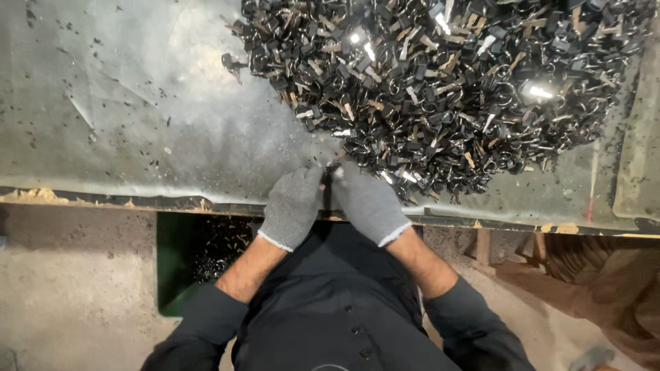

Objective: The person, wearing gray gloves, picks small black metal parts one at a time from a large pile on the workbench, briefly handles and looks at each part, and drops selected parts into a green bin below the table edge. The sorting continues steadily throughout the episode.

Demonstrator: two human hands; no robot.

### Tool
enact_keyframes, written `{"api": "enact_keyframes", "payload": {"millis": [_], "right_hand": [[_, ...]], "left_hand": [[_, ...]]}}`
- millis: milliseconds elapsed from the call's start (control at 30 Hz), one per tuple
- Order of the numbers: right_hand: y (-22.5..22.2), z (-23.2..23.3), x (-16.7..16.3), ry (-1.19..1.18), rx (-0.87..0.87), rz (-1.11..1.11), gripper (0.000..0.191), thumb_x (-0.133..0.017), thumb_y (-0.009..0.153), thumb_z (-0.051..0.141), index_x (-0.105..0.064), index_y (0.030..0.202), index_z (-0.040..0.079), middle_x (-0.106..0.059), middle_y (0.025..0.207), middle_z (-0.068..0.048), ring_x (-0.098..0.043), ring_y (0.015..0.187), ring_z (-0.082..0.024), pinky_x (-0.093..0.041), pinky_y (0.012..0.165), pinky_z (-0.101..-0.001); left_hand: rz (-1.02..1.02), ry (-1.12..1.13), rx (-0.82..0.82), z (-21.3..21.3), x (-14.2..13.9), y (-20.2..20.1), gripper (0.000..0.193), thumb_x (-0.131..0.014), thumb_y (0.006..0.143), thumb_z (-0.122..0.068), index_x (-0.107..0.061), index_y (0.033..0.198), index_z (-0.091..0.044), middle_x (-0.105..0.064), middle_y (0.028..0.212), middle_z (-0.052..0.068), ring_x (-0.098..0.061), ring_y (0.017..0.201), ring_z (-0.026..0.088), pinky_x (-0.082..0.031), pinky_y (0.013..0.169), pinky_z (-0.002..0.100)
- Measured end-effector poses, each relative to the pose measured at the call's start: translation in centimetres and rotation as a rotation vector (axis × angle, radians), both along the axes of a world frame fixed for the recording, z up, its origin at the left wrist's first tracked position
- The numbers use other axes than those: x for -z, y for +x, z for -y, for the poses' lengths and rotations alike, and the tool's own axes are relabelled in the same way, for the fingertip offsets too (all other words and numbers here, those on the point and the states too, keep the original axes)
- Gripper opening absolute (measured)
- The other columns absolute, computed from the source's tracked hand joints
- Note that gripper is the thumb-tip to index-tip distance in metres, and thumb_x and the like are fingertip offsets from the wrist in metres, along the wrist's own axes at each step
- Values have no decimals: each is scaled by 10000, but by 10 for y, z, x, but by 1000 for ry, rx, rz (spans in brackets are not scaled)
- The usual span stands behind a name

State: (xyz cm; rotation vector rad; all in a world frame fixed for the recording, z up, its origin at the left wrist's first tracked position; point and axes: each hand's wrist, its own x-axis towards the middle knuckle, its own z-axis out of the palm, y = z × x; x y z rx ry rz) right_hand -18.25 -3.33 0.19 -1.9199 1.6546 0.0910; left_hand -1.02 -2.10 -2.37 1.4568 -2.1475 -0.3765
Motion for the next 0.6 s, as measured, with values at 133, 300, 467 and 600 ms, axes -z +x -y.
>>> {"api": "enact_keyframes", "payload": {"millis": [133, 300, 467, 600], "right_hand": [[-2, -14, 0, -596, -280, -48, 371, -635, 799, 131, -598, 1139, -11, -734, 1107, -249, -746, 835, -340, -594, 595, -427], [17, -12, 13, -200, -170, -200, 183, -556, 1000, 127, -560, 1161, 41, -717, 1126, -208, -737, 978, -348, -607, 741, -436], [2, 2, -12, -198, -208, -18, 405, -627, 902, 188, -552, 1215, -58, -697, 1066, -254, -723, 894, -379, -586, 688, -472], [-14, 8, -18, 218, 98, 193, 393, -545, 1044, 314, -508, 1258, -13, -719, 995, -257, -735, 846, -367, -604, 701, -474]], "left_hand": [[-133, 177, -94, 3, -5, -1, 321, -658, 802, 1, -673, 1117, -53, -676, 875, 128, -682, 811, 343, -542, 713, 468], [-111, 67, 51, 14, 7, 5, 354, -647, 807, 32, -688, 1146, -62, -683, 915, 127, -677, 836, 339, -552, 745, 457], [-100, 41, 87, 8, 1, 3, 326, -658, 820, 9, -680, 1137, -62, -689, 922, 123, -686, 803, 325, -556, 718, 446], [-170, 70, -54, -3, -8, -3, 496, -710, 763, -83, -650, 1243, 24, -664, 865, 132, -677, 726, 335, -557, 650, 441]]}}
